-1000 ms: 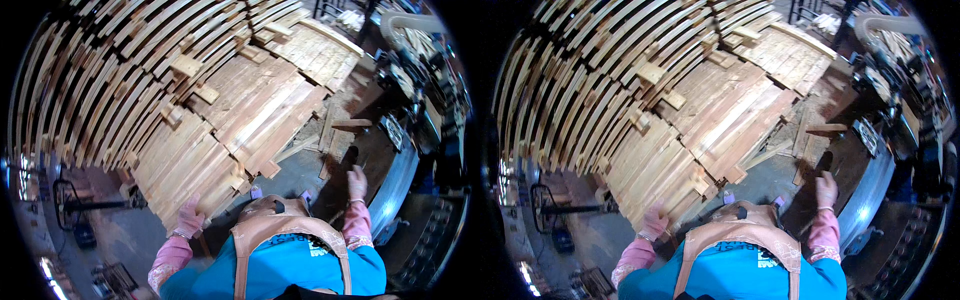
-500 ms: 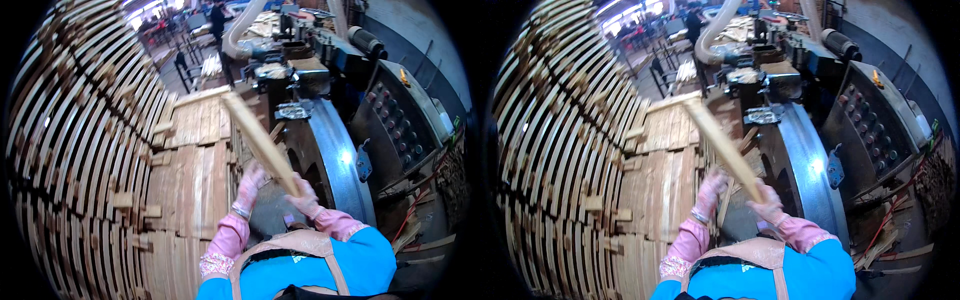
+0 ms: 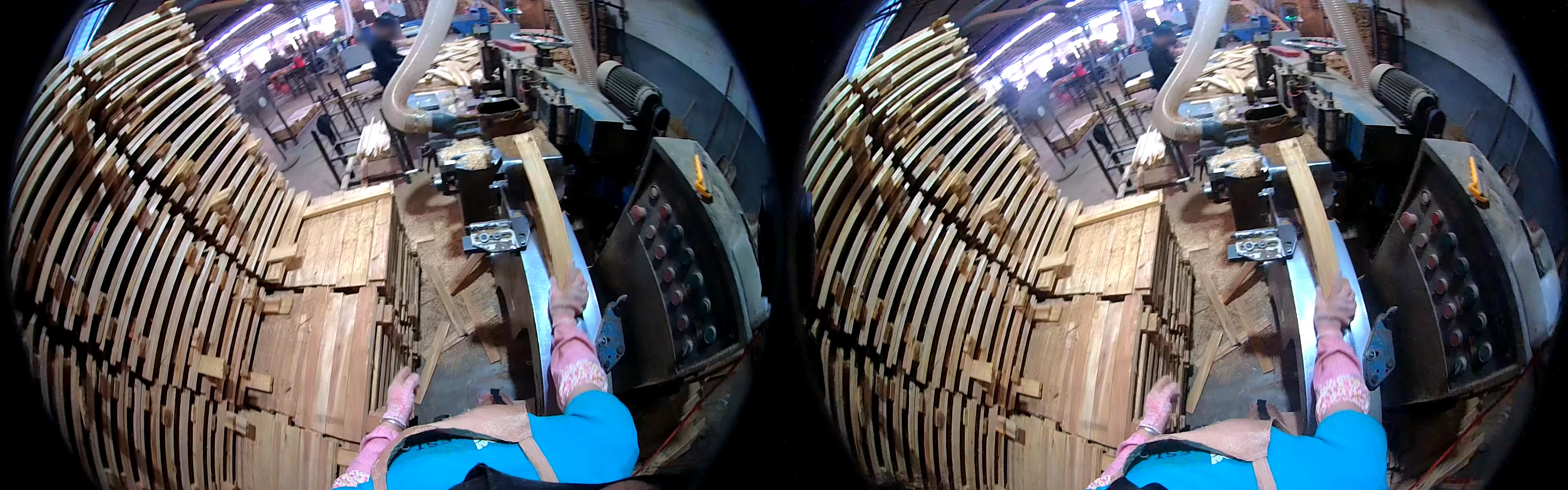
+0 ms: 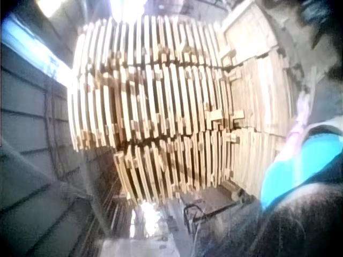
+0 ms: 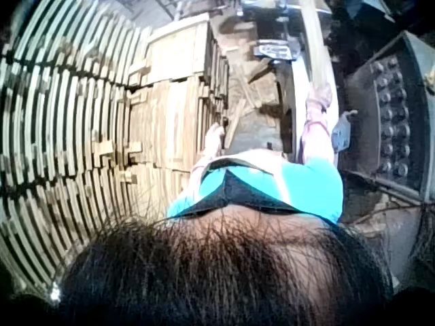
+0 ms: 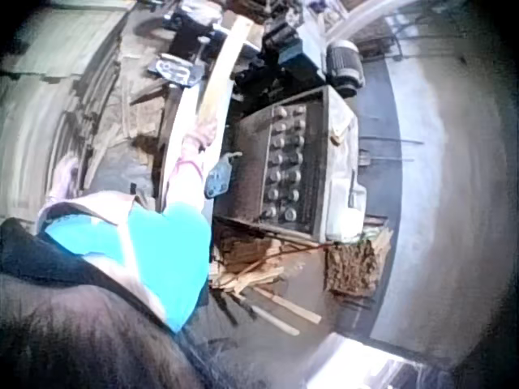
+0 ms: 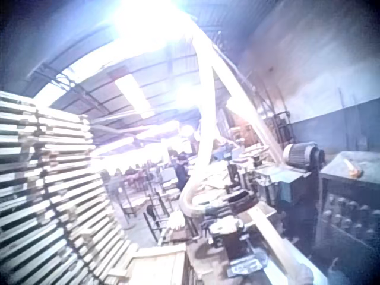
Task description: The person picks up wooden planks from a large stack and feeds them one by one into a woodworking machine. The planks are processed by the machine and then placed onto a growing pile of finished pieces.
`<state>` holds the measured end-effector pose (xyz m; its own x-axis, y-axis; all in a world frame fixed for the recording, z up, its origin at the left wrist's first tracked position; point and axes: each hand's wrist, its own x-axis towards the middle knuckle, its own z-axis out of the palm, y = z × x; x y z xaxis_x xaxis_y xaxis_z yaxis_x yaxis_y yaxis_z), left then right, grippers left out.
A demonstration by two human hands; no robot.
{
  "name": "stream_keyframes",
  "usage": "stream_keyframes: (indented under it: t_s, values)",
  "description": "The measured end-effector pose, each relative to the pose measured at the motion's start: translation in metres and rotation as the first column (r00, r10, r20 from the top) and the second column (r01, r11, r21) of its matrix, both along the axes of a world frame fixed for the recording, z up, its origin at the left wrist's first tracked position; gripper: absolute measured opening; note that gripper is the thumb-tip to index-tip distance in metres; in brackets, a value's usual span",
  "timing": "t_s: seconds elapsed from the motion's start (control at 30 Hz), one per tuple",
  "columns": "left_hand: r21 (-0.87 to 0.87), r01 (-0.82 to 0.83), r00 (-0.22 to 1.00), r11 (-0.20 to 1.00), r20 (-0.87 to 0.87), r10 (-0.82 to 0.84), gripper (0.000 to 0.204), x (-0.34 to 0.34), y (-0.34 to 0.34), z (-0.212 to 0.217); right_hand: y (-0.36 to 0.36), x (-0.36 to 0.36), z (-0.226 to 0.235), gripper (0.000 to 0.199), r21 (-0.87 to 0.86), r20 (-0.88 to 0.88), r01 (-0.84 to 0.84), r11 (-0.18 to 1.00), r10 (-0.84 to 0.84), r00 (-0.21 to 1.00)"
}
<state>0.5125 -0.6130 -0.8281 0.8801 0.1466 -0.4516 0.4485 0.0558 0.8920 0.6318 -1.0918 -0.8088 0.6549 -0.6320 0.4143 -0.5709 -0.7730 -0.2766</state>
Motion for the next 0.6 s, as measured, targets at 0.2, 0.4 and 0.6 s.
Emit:
stream_keyframes:
  t_s: [0.2, 0.4, 0.6]
  values:
    - [0.84, -0.059, 0.998, 0.54, 0.045, 0.04, 0.09, -0.06, 0.086, 0.03, -0.007, 0.035, 0.008, 0.076, 0.123, -0.088, -0.067, 0.99, 0.078, 0.993]
    - [0.948, 0.246, 0.949, 0.204, -0.278, 0.149, 0.1, -0.248, 0.205, 0.028, 0.047, -0.136, 0.019, 0.078, 0.135, -0.334, 0.019, 0.991, 0.028, 0.942]
    - [0.872, 0.438, 0.846, 0.217, -0.482, 0.229, 0.086, -0.35, 0.246, 0.006, 0.058, -0.231, 0.009, 0.062, 0.015, -0.156, -0.079, 0.997, 0.08, 0.985]
